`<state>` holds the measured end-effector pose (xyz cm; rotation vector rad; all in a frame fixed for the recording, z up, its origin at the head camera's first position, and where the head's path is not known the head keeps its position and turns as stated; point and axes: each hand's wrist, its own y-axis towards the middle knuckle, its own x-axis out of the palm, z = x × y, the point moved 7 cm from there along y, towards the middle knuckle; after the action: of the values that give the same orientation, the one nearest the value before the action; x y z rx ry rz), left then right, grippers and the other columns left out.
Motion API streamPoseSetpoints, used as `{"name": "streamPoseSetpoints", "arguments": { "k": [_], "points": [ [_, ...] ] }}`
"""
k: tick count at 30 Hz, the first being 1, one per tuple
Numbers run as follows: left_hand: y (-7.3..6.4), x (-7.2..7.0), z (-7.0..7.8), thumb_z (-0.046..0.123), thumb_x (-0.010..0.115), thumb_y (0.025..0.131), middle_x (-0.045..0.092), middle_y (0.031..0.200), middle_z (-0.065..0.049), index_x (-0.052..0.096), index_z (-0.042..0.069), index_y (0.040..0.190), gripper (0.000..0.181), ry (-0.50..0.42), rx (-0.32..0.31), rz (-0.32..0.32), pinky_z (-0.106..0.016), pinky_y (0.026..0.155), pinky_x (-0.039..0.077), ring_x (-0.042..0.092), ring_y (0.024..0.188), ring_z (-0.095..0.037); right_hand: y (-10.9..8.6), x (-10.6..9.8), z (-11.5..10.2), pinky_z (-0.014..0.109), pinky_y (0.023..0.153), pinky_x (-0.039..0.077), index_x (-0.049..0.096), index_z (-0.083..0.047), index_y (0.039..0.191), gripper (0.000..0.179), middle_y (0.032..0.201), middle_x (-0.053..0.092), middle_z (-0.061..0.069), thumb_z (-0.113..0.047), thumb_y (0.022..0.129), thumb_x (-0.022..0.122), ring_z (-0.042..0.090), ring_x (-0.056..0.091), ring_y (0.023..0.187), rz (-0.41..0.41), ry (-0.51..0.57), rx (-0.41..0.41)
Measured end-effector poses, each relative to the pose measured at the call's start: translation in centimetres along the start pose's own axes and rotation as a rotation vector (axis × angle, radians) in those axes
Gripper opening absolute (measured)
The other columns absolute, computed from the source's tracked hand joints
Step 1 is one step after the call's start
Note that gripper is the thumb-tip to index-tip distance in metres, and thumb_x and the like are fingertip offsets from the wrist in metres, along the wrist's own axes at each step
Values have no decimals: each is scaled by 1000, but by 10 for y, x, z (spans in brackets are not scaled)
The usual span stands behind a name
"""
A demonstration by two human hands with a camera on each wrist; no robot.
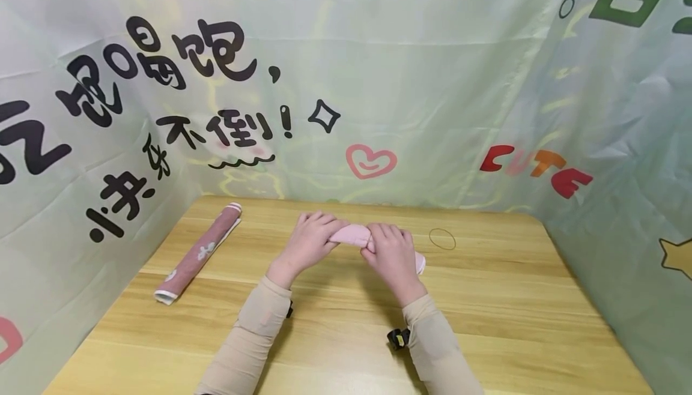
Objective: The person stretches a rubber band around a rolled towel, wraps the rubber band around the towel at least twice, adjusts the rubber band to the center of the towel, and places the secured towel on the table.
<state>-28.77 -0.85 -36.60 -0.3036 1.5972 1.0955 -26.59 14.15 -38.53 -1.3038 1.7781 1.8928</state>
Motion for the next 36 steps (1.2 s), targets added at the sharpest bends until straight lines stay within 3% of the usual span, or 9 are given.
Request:
{"name": "streamPoseSetpoints", "arguments": {
  "k": [9,18,22,29,36],
  "points": [
    [0,-2,-1,31,69,90,70,111,8,67,28,118,28,-10,10,11,-40,90,40,59,102,-15,4,-2,-1,54,83,50,63,-10,104,35,99,71,10,-20,74,78,32,66,90,-30,-15,-8],
    [1,0,-3,32,68,90,70,112,7,66,28,120,30,2,-9,1,-40,91,41,60,104,-16,4,1,8,47,64,53,63,-7,111,43,97,70,14,-14,71,77,31,68,84,-53,41,0],
    [1,1,-5,31,69,90,70,113,6,66,27,120,31,-2,-4,16,-41,90,42,60,105,-17,3,2,15,48,65,54,62,-8,116,51,102,71,14,-13,70,81,32,69,86,-84,43,13],
    [-3,-1,-14,26,74,86,70,112,5,67,25,117,32,3,4,105,-41,88,43,62,104,-18,2,1,28,54,75,52,61,-9,119,53,108,71,15,-15,70,83,34,68,94,-166,15,86],
    [-4,-4,-21,19,77,82,69,113,3,67,24,118,38,-20,6,120,-44,89,44,60,106,-20,1,-4,34,56,81,49,62,-12,119,51,112,70,14,-14,73,81,35,67,98,-181,-8,111]
  ]
}}
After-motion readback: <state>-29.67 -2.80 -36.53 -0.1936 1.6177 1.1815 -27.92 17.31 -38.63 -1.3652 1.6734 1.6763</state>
